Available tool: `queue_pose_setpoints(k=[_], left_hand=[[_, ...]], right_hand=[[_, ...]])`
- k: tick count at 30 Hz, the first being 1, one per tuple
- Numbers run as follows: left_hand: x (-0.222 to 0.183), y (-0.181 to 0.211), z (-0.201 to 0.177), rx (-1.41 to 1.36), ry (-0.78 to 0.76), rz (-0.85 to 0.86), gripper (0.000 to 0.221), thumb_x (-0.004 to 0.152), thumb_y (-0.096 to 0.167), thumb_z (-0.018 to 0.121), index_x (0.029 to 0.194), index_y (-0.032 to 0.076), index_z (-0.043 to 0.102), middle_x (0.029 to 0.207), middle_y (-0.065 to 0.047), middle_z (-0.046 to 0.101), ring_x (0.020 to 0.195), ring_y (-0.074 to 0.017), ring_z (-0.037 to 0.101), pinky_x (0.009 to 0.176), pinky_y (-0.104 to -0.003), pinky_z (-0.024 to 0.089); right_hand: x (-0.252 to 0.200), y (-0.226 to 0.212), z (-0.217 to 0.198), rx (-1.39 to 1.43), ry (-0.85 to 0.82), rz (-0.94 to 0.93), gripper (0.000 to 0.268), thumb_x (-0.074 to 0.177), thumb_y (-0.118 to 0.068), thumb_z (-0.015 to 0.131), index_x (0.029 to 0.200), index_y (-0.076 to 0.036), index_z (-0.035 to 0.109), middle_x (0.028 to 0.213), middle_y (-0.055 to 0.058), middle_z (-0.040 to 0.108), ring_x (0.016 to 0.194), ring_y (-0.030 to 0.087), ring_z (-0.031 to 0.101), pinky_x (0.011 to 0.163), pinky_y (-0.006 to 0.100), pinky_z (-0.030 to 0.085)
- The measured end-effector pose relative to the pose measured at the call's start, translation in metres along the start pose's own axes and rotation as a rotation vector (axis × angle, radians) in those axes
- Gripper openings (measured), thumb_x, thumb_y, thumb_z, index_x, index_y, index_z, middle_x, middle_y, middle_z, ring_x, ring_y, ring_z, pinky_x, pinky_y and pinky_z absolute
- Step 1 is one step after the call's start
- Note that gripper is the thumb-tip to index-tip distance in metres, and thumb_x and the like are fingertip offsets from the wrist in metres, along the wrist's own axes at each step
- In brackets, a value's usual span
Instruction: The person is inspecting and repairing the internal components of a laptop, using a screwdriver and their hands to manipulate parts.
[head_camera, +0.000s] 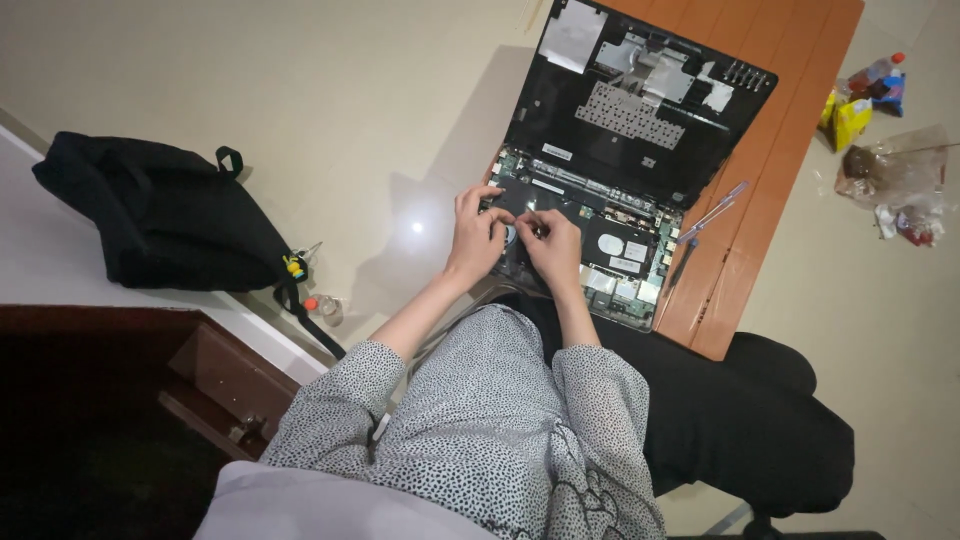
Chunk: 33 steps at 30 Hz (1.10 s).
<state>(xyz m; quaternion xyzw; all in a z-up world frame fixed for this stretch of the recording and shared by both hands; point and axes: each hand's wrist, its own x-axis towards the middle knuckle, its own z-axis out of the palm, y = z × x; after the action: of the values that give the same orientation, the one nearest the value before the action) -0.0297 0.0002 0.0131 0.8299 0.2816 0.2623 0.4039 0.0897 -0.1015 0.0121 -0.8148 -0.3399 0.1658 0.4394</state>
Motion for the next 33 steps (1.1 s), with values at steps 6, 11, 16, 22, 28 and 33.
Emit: queue_pose_setpoints(k=[6,11,16,22,28,33], left_hand=[[0.000,-0.002,0.002,-0.013,-0.003,-0.026,0.026,0.090,-0.004,0.049,0.088,0.008,0.071,0.127,-0.005,0.049,0.139,-0.0337,0.034,0.113,-0.047,0.039],[0.001,-0.002,0.000,-0.027,-0.011,-0.011,0.026,0.090,-0.004,0.050,0.089,0.007,0.072,0.128,-0.005,0.049,0.138,-0.0344,0.035,0.114,-0.048,0.038],[0.003,-0.002,0.000,-0.034,-0.022,-0.011,0.025,0.087,-0.004,0.050,0.090,0.007,0.073,0.130,-0.006,0.050,0.139,-0.0358,0.034,0.115,-0.048,0.037],[0.002,-0.007,0.007,-0.017,0.000,0.021,0.010,0.085,0.008,0.063,0.088,0.006,0.072,0.129,-0.005,0.049,0.137,-0.0353,0.035,0.116,-0.049,0.034],[0.005,-0.013,0.010,0.044,0.006,0.049,0.008,0.086,0.010,0.069,0.092,0.007,0.074,0.129,-0.006,0.050,0.133,-0.0350,0.038,0.114,-0.047,0.035],[0.005,-0.012,0.013,0.026,0.039,0.040,0.005,0.086,0.010,0.072,0.089,0.006,0.073,0.126,-0.006,0.051,0.131,-0.0344,0.039,0.112,-0.046,0.035]], right_hand=[[-0.001,-0.003,0.000,-0.059,0.007,0.003,0.012,0.083,-0.017,0.081,0.094,-0.014,0.080,0.085,0.009,0.072,0.082,0.031,0.071,0.074,0.038,0.055],[0.000,-0.004,0.002,-0.112,0.017,0.003,0.013,0.084,-0.020,0.079,0.095,-0.013,0.079,0.085,0.011,0.072,0.083,0.032,0.071,0.074,0.041,0.056],[0.002,-0.002,0.005,-0.091,0.023,0.001,0.014,0.085,-0.019,0.078,0.095,-0.009,0.078,0.085,0.012,0.072,0.083,0.032,0.072,0.074,0.040,0.056],[0.003,0.004,0.007,-0.031,0.028,0.025,0.014,0.084,-0.017,0.080,0.095,-0.008,0.079,0.086,0.013,0.073,0.086,0.032,0.072,0.073,0.039,0.057],[0.004,0.011,0.008,-0.032,0.023,-0.006,0.014,0.084,-0.018,0.079,0.095,-0.011,0.079,0.085,0.012,0.072,0.087,0.033,0.072,0.078,0.039,0.057],[0.002,0.009,0.005,-0.003,0.019,-0.031,0.012,0.085,-0.018,0.079,0.096,-0.013,0.080,0.085,0.011,0.072,0.089,0.032,0.072,0.079,0.039,0.056]])
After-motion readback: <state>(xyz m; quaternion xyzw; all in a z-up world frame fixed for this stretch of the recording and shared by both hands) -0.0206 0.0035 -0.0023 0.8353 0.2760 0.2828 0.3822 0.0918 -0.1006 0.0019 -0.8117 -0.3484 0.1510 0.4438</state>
